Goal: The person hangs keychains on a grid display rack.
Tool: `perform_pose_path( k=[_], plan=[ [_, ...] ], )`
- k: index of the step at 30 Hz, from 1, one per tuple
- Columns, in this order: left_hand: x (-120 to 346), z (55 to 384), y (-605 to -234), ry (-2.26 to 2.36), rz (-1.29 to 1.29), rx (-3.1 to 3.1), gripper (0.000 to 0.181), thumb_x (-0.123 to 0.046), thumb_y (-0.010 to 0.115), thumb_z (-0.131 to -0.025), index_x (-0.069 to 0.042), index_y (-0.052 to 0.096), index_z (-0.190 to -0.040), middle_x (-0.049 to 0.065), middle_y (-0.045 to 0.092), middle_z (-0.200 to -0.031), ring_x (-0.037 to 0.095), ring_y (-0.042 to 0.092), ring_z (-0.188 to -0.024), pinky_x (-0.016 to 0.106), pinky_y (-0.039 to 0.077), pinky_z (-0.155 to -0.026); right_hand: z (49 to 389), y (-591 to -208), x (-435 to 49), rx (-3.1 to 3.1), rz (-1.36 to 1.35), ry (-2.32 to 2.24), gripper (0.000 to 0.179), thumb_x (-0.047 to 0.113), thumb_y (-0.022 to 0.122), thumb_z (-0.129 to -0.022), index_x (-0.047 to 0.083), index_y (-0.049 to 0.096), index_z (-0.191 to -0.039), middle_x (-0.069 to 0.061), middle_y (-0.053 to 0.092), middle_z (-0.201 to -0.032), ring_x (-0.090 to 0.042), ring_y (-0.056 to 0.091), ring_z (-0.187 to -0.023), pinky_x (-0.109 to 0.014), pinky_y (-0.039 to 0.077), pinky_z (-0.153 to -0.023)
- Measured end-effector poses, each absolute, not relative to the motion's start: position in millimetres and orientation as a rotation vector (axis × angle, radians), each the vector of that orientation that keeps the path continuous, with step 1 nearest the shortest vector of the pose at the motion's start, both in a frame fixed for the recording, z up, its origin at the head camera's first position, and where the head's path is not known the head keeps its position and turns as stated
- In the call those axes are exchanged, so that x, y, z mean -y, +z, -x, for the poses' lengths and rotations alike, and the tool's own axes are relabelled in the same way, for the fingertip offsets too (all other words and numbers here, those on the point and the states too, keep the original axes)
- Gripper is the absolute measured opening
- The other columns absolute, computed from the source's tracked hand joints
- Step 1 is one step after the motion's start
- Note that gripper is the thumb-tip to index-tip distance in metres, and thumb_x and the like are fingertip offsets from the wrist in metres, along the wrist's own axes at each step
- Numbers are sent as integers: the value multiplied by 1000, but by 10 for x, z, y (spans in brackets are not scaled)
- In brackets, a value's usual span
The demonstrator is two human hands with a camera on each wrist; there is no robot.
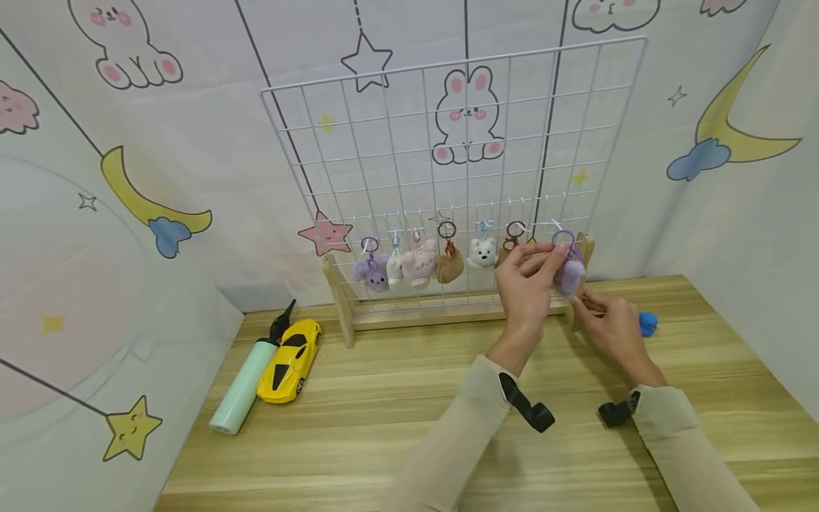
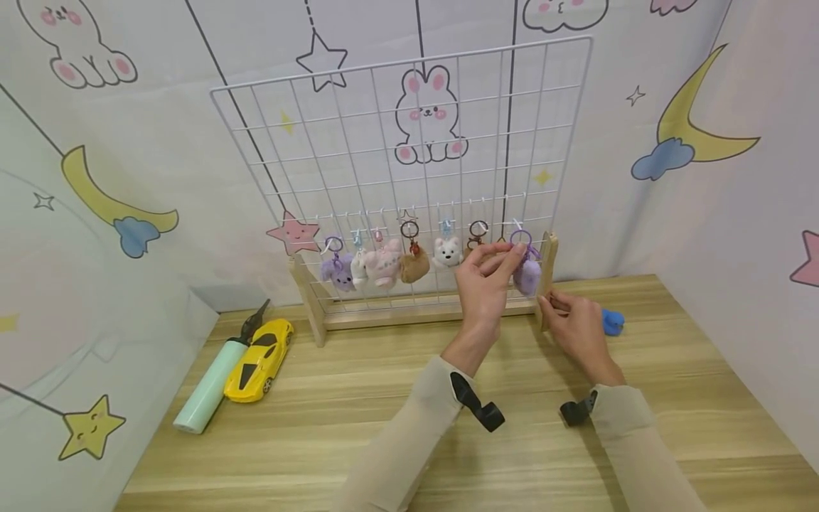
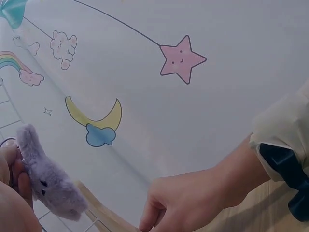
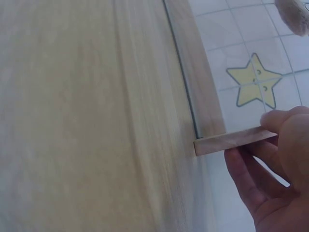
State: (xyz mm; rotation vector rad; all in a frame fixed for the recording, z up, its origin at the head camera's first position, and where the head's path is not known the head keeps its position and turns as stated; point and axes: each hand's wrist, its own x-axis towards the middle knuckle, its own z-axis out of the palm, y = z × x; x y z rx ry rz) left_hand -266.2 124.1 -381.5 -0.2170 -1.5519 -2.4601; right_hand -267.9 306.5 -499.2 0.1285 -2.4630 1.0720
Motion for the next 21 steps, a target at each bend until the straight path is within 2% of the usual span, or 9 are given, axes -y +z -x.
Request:
perform_pose_path(
  k=[4,6,14,17,21],
  plan=[
    [-1273,2677,-3820,-2466,187,1542,20,-18,88,-93,-5,79,-105,23,82,-97,2,75,-78,20,58,-67,2674,-4996,-3068,2463,-133,1084,46,28,70,-107,-5,69,-139,-29,77,-117,-48,78,-100,-3,52,-71],
    [-1289,2686,-3815,-2468,166,1542,19,-18,89,-92,-6,79,-103,21,83,-97,2,75,-78,20,58,-66,2674,-4999,-3067,2458,-133,1093,45,27,70,-107,-5,69,-139,-29,77,-117,-48,78,-99,5,41,-71],
    [-1311,2705,-3829,-2456,66,1539,11,-16,88,-93,-13,80,-99,13,85,-94,3,75,-77,20,58,-66,2687,-5003,-3053,2437,-120,1093,48,30,72,-106,-7,71,-135,-28,78,-114,-44,78,-99,4,42,-71],
    [-1311,2708,-3847,-2450,82,1539,13,-16,87,-94,-12,80,-103,12,85,-99,5,77,-83,20,60,-70,2694,-5012,-3050,2427,-122,1078,46,28,73,-105,-8,71,-134,-28,78,-113,-43,78,-98,4,41,-72],
    [-1254,2688,-3897,-2415,155,1546,19,-10,85,-95,-6,79,-113,12,84,-112,7,77,-97,21,62,-84,2698,-5013,-3045,2422,-119,1066,44,26,74,-105,-8,72,-133,-28,78,-112,-43,78,-98,5,41,-72]
  ],
)
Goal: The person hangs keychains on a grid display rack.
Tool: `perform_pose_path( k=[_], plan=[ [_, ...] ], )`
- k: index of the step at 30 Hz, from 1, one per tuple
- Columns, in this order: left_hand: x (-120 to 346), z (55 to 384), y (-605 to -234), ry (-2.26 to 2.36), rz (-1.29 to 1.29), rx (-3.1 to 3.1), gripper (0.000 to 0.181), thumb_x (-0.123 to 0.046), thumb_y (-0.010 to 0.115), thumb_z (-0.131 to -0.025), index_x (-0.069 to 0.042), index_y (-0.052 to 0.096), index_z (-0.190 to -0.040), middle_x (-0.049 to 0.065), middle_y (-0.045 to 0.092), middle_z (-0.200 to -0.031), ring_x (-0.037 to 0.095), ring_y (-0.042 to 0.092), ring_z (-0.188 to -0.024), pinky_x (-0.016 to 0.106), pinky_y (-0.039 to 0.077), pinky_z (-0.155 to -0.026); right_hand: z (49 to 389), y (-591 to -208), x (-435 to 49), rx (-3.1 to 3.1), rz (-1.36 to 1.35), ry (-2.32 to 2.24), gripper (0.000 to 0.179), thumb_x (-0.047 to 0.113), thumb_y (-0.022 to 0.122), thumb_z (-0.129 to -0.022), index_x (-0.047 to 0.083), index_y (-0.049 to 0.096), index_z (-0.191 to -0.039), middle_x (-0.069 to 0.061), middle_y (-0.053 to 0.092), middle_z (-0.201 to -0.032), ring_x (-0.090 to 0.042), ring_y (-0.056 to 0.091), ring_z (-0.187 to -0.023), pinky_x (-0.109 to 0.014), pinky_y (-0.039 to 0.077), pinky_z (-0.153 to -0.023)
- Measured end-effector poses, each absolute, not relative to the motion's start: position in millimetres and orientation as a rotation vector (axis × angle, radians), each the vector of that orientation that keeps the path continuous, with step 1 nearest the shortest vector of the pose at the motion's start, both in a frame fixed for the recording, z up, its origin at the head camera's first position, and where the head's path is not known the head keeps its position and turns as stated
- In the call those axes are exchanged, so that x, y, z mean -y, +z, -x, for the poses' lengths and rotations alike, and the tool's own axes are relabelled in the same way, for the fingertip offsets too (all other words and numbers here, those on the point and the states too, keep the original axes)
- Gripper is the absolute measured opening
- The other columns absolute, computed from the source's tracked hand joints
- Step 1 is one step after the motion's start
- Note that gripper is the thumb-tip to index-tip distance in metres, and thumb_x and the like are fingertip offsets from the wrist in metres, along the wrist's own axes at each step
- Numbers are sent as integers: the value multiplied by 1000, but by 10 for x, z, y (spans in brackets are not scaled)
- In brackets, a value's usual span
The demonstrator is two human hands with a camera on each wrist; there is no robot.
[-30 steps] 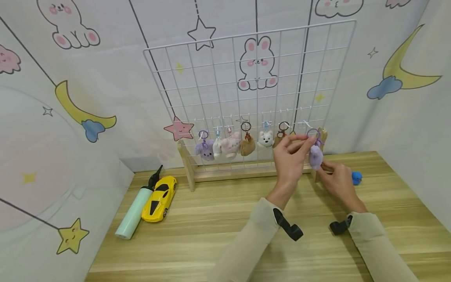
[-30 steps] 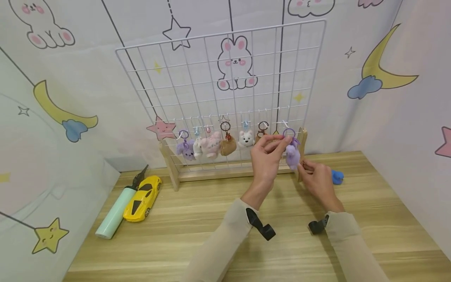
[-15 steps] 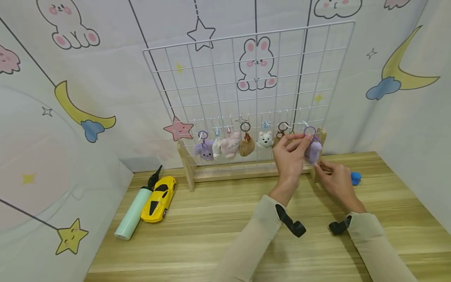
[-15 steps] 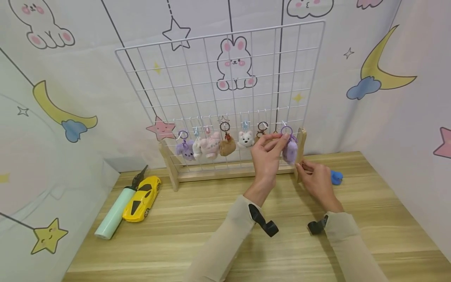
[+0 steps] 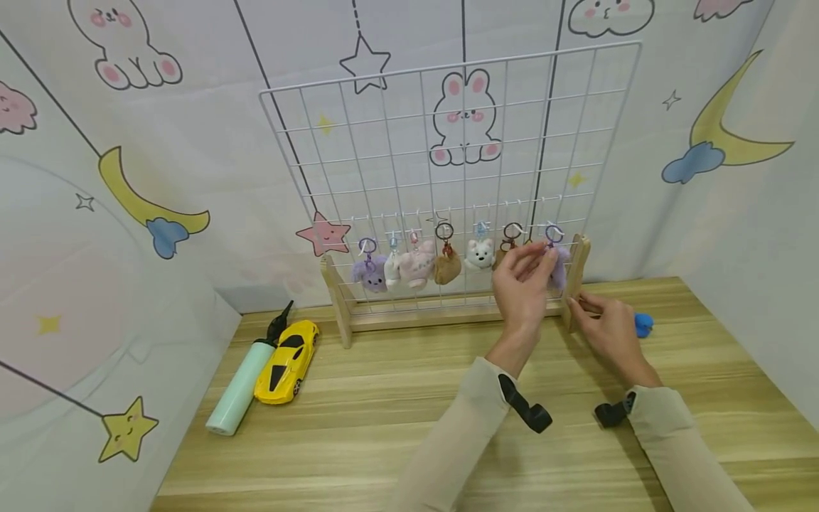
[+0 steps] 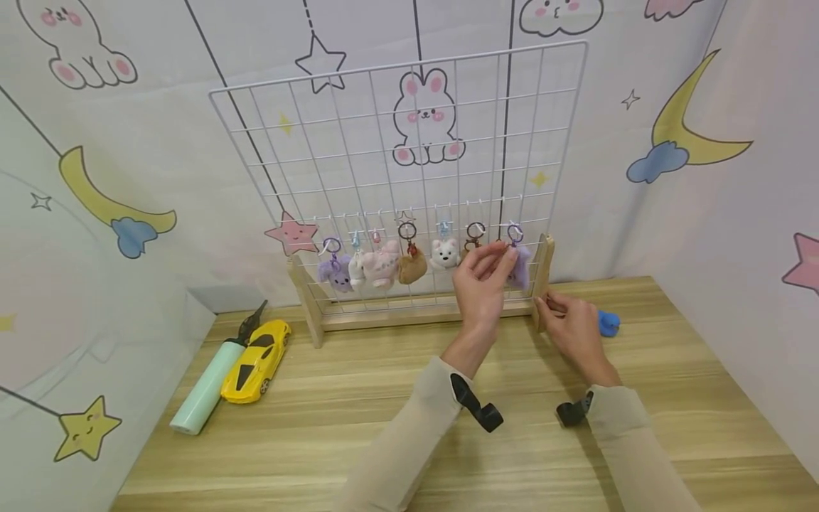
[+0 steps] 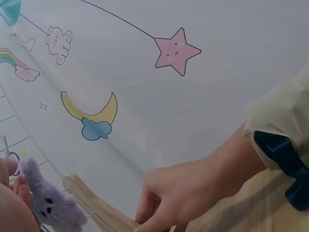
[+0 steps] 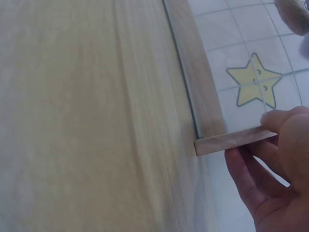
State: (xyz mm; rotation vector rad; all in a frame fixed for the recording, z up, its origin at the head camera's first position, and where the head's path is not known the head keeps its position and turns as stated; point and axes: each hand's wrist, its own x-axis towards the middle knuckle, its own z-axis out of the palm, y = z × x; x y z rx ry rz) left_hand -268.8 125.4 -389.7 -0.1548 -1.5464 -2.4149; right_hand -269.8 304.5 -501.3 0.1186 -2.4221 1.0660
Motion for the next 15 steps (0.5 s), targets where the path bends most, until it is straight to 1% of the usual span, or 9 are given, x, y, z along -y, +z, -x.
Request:
perform_pose_path(
  k=[2,4,6,8,9,10,12,14,15],
  plan=[
    [-1168,2673,-3950,-2365,227,1572,21,-6,82,-97,-2,78,-116,13,82,-118,10,77,-103,23,62,-92,2708,-5010,-3027,2425,-115,1071,45,27,74,-105,-7,72,-134,-27,78,-113,-43,79,-98,4,41,-71],
    [-1061,2641,-4022,-2286,311,1617,20,-6,78,-99,-1,77,-118,14,81,-120,12,77,-107,25,62,-96,2713,-5004,-3014,2432,-108,1078,46,28,74,-105,-7,72,-134,-27,78,-114,-44,79,-98,4,41,-71],
    [-932,2591,-4114,-2194,408,1680,18,-9,75,-102,-2,76,-119,15,80,-121,13,77,-109,27,62,-98,2722,-5002,-3006,2438,-105,1080,47,30,74,-105,-7,72,-135,-28,78,-115,-44,80,-98,4,41,-70],
    [-800,2524,-4224,-2076,497,1764,18,-14,73,-105,-3,77,-119,14,80,-119,13,77,-107,28,63,-97,2716,-5004,-3016,2444,-103,1076,48,31,74,-105,-7,72,-135,-28,77,-116,-45,80,-97,4,42,-70],
    [-729,2487,-4278,-2006,534,1812,18,-16,72,-106,-5,77,-119,13,80,-118,14,77,-105,30,63,-95,2713,-5007,-3025,2447,-102,1070,48,32,73,-105,-7,72,-135,-28,77,-117,-45,79,-98,0,47,-70],
    [-651,2451,-4331,-1937,567,1866,19,-18,72,-106,-6,77,-120,12,80,-117,14,77,-105,32,64,-95,2708,-5011,-3035,2451,-101,1058,49,32,73,-106,-6,72,-135,-28,77,-117,-45,79,-98,-5,53,-71],
    [-480,2388,-4436,-1783,628,1975,20,-20,70,-107,-9,78,-122,10,81,-117,15,77,-105,36,64,-95,2696,-5013,-3058,2462,-105,1044,49,33,72,-106,-6,71,-136,-28,77,-119,-46,79,-100,-23,64,-75],
    [-286,2331,-4526,-1620,659,2080,21,-20,70,-108,-11,77,-125,7,81,-120,16,77,-108,38,64,-96,2669,-5005,-3082,2487,-110,1024,51,34,71,-107,-4,69,-140,-27,76,-122,-46,79,-101,-43,65,-79],
    [-182,2310,-4567,-1554,671,2124,22,-19,71,-107,-11,77,-127,6,81,-122,17,76,-111,39,64,-97,2646,-4995,-3095,2500,-110,1017,51,36,69,-108,-3,68,-142,-27,76,-124,-45,79,-102,-49,64,-80]
  ],
)
